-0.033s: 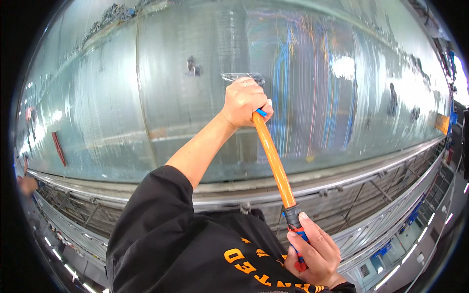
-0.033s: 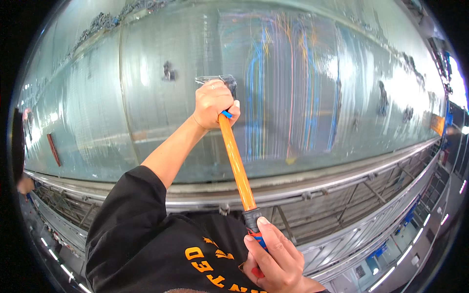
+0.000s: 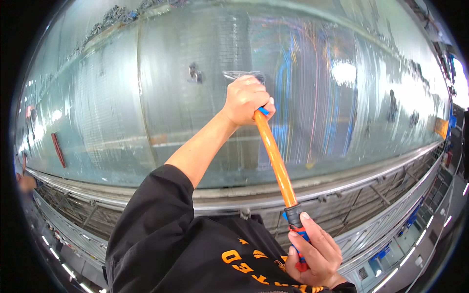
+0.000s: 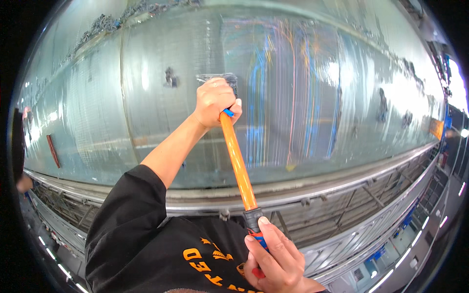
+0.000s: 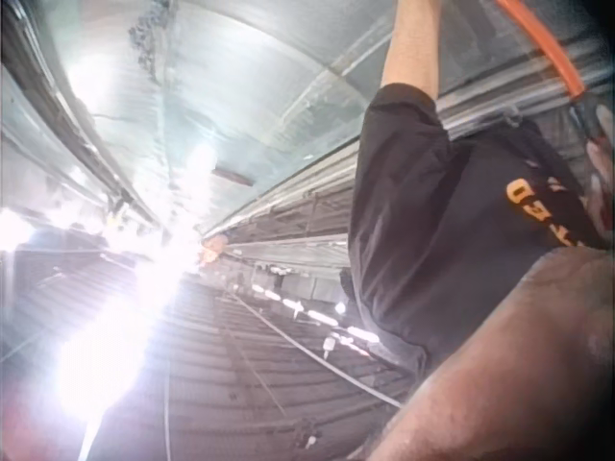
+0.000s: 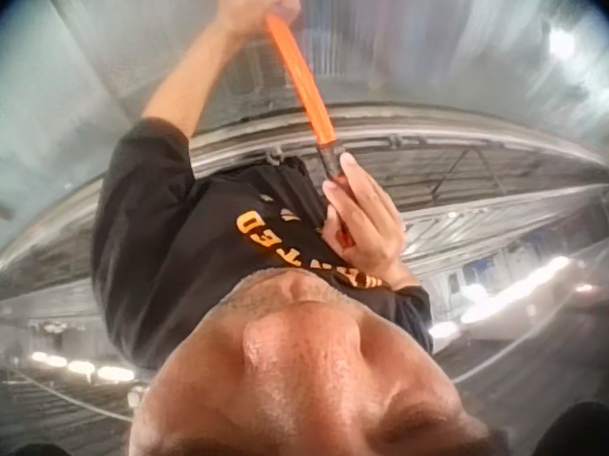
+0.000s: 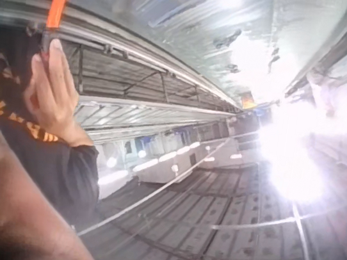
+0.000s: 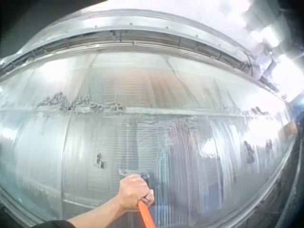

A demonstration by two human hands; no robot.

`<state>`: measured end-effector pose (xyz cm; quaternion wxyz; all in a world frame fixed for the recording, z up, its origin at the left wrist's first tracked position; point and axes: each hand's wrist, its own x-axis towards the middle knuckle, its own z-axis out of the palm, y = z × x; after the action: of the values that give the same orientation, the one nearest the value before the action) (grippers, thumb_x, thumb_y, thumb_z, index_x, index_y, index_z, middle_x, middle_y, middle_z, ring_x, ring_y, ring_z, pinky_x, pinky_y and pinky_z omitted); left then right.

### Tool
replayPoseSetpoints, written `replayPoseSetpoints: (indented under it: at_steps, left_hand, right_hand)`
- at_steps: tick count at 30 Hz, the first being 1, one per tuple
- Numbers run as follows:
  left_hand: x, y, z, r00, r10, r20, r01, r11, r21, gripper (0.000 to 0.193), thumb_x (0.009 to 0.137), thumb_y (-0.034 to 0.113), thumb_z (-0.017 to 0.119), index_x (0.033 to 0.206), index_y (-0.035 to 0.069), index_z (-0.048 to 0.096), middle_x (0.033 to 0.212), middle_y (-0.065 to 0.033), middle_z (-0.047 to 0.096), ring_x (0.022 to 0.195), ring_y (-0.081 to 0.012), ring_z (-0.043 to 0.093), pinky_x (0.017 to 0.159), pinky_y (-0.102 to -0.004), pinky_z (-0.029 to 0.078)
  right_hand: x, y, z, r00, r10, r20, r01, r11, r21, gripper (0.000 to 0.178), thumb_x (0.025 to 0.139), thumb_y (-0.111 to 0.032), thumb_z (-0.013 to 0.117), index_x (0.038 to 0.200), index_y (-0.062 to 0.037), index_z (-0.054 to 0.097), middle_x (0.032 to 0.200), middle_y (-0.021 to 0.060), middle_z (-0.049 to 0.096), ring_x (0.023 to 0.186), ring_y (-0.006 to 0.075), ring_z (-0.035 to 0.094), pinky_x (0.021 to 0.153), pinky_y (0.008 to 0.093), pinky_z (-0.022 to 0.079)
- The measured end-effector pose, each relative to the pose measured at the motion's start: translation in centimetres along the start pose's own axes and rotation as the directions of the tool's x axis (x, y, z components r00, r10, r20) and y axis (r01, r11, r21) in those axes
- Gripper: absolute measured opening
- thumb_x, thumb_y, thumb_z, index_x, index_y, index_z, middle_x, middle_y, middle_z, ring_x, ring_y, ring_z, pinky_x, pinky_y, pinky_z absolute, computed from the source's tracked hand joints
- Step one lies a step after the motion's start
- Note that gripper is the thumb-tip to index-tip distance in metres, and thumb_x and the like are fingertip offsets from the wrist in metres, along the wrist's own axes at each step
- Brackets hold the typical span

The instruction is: The person uses a squeegee to clean a large glass panel, repeatedly wiping the surface to remove residue. The person walks along a metal walkway above the glass and continues cleaning different sections.

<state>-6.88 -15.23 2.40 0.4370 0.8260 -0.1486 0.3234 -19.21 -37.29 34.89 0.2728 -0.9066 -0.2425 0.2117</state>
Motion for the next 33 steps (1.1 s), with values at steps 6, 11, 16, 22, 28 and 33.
replayPoseSetpoints:
  at_steps: [6,11,16,22,28,33]
  left_hand:
    - [8.5,-9.0,0.4,0.993,0.106,-0.049,-0.110,0.991,-0.079,0.036,0.067,0.004,0.075,0.058,0.014,0.042,0.056,-0.0039,0.046,0.052,-0.0269,0.048,0.054,-0.0370,0.046]
    - [10.2,-12.1,0.8,0.999,0.051,-0.005,-0.050,0.997,0.056,0.033,0.076,0.007,0.075,0.060,0.011,0.047,0.059,-0.0061,0.050,0.059,-0.0289,0.055,0.063,-0.0384,0.050]
    - [6.6,-8.8,-0.8,0.991,0.059,0.123,-0.067,0.996,0.066,0.025,0.074,0.012,0.076,0.060,0.015,0.055,0.066,-0.0036,0.058,0.076,-0.0299,0.060,0.080,-0.0435,0.051]
    - [-4.0,6.7,-3.7,0.995,0.048,0.085,-0.054,0.996,0.069,0.031,0.079,0.010,0.078,0.059,0.012,0.054,0.063,-0.0064,0.054,0.068,-0.0307,0.060,0.076,-0.0435,0.053]
    - [-15.6,19.9,-3.9,0.988,-0.013,0.151,0.016,1.000,-0.021,0.034,0.079,0.008,0.080,0.060,0.010,0.051,0.065,-0.0068,0.056,0.066,-0.0309,0.058,0.074,-0.0443,0.052]
    - [-19.6,25.1,-2.8,0.987,-0.057,0.152,0.066,0.996,-0.054,0.036,0.079,0.009,0.079,0.059,0.011,0.049,0.063,-0.0064,0.054,0.064,-0.0306,0.059,0.070,-0.0433,0.051]
  right_hand:
    - [9.7,-2.4,-0.5,0.991,0.099,-0.089,-0.101,0.995,-0.018,0.031,0.072,0.003,0.074,0.102,-0.0004,0.079,0.128,0.0348,0.074,0.105,0.0411,0.080,0.093,0.0414,0.063]
    - [12.9,-0.2,0.0,0.960,-0.016,-0.279,0.019,1.000,0.009,0.032,0.076,0.005,0.073,0.107,-0.0004,0.081,0.124,0.0286,0.077,0.097,0.0370,0.081,0.088,0.0370,0.063]
    - [5.6,1.5,4.7,0.937,-0.033,-0.348,0.104,0.976,0.189,0.029,0.085,0.004,0.075,0.114,0.0002,0.080,0.135,0.0298,0.073,0.108,0.0359,0.079,0.093,0.0390,0.062]
    - [-11.8,-0.4,6.8,0.971,0.004,-0.239,0.050,0.975,0.218,0.040,0.080,0.001,0.079,0.120,0.0002,0.078,0.143,0.0261,0.069,0.120,0.0400,0.074,0.102,0.0436,0.059]
    - [-27.2,-1.0,9.6,0.969,0.065,-0.238,-0.023,0.984,0.177,0.038,0.076,0.005,0.076,0.114,0.0007,0.079,0.138,0.0252,0.072,0.118,0.0411,0.075,0.099,0.0441,0.061]
    - [-32.0,-2.0,9.4,0.971,0.035,-0.238,-0.005,0.992,0.124,0.037,0.074,0.004,0.076,0.110,0.0014,0.080,0.133,0.0251,0.073,0.116,0.0409,0.076,0.095,0.0435,0.063]
